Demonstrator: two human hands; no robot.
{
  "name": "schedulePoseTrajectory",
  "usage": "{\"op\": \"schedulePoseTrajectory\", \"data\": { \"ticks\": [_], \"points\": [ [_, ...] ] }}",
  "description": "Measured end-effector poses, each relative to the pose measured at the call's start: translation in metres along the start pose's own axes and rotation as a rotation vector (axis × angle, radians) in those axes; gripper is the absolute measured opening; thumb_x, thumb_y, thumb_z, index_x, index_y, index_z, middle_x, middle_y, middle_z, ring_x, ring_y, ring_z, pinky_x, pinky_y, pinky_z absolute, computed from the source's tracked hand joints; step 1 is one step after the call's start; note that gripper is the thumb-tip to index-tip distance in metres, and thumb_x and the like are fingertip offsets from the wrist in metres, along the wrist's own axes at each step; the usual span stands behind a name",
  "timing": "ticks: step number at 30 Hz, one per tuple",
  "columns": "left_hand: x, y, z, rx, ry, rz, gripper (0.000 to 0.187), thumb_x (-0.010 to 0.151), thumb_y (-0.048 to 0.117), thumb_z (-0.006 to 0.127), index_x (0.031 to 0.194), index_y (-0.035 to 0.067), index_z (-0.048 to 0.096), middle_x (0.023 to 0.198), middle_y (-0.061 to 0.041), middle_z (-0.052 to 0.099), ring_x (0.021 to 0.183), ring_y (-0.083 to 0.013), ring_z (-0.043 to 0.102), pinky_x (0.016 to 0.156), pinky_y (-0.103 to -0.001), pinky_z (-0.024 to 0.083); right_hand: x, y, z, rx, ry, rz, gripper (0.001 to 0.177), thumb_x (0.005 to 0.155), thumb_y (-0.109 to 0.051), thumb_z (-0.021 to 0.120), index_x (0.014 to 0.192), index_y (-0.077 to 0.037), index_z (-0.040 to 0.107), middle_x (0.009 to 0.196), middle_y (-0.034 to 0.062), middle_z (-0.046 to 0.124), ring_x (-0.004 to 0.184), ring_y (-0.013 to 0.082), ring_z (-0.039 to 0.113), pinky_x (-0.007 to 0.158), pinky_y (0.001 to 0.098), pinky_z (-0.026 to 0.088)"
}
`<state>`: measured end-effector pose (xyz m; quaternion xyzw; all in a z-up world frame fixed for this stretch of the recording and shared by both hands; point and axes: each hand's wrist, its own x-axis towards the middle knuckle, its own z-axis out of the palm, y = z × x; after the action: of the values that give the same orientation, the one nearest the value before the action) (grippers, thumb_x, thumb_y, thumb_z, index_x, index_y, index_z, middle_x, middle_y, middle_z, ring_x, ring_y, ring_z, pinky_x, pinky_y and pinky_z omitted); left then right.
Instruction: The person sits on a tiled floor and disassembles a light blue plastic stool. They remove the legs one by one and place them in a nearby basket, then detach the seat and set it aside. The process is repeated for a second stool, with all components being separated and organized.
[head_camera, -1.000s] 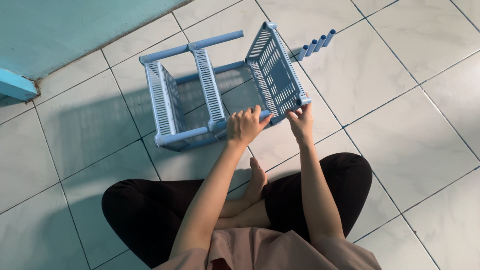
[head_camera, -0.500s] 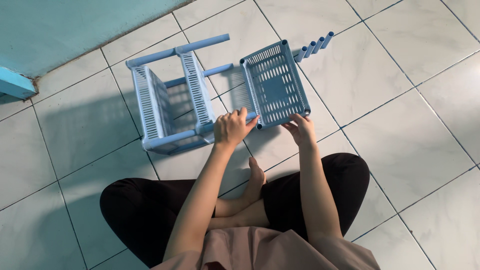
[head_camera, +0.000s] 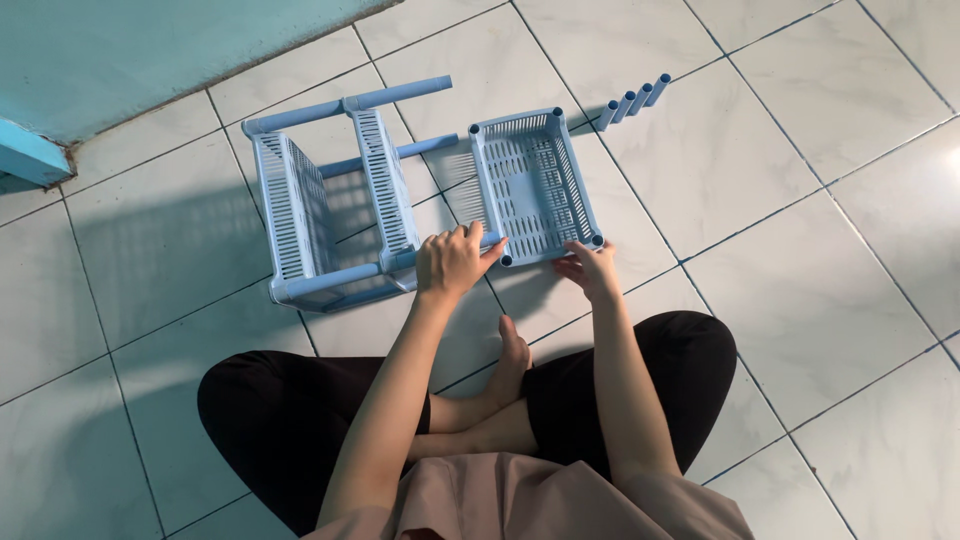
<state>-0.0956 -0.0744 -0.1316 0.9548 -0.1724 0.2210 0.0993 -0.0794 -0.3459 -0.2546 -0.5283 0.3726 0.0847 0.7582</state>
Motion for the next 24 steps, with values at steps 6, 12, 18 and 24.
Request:
{"op": "schedulePoseTrajectory", "data": {
  "ticks": [6,12,18,24],
  "points": [
    [-0.002,-0.002,0.001,0.0,-0.003,-0.005,0.052,0.093,0.06,0.065,0.073,0.012,0.06,0.058,-0.006,0.064,0.051,-0.0265,0.068,0.05,-0.039,0.054,0.008,0.011,0.0,-0.497,0.175,-0.341,0.057,0.096,-0.014,0.072,0.145,-0.007,0.043,0.098,0.0158,0.061,0.067,0.0224,0.066,0.059,0.0416,0.062],
    [-0.001,-0.002,0.001,-0.027,0.004,-0.008,0.053,0.094,0.06,0.066,0.074,0.012,0.06,0.058,-0.006,0.064,0.052,-0.0265,0.068,0.049,-0.039,0.053,0.036,0.02,-0.015,-0.12,-0.057,-0.209,0.042,0.094,-0.004,0.056,0.132,0.002,0.04,0.105,0.0166,0.065,0.079,0.0225,0.073,0.077,0.0379,0.067],
    [-0.001,0.0,-0.001,-0.009,0.009,-0.016,0.053,0.093,0.059,0.067,0.072,0.011,0.059,0.056,-0.006,0.063,0.05,-0.0273,0.067,0.051,-0.039,0.054,0.03,0.008,-0.013,-0.016,-0.09,-0.197,0.037,0.093,0.001,0.051,0.13,0.004,0.046,0.107,0.0155,0.064,0.085,0.024,0.07,0.078,0.0416,0.066],
    [0.001,0.002,-0.003,0.002,0.021,-0.012,0.052,0.092,0.059,0.068,0.073,0.011,0.06,0.057,-0.006,0.064,0.052,-0.0275,0.068,0.051,-0.039,0.054,0.001,-0.024,-0.016,0.169,-0.229,-0.297,0.045,0.089,0.009,0.048,0.132,-0.005,0.053,0.109,0.0109,0.065,0.085,0.0204,0.069,0.078,0.0394,0.064]
  ]
}}
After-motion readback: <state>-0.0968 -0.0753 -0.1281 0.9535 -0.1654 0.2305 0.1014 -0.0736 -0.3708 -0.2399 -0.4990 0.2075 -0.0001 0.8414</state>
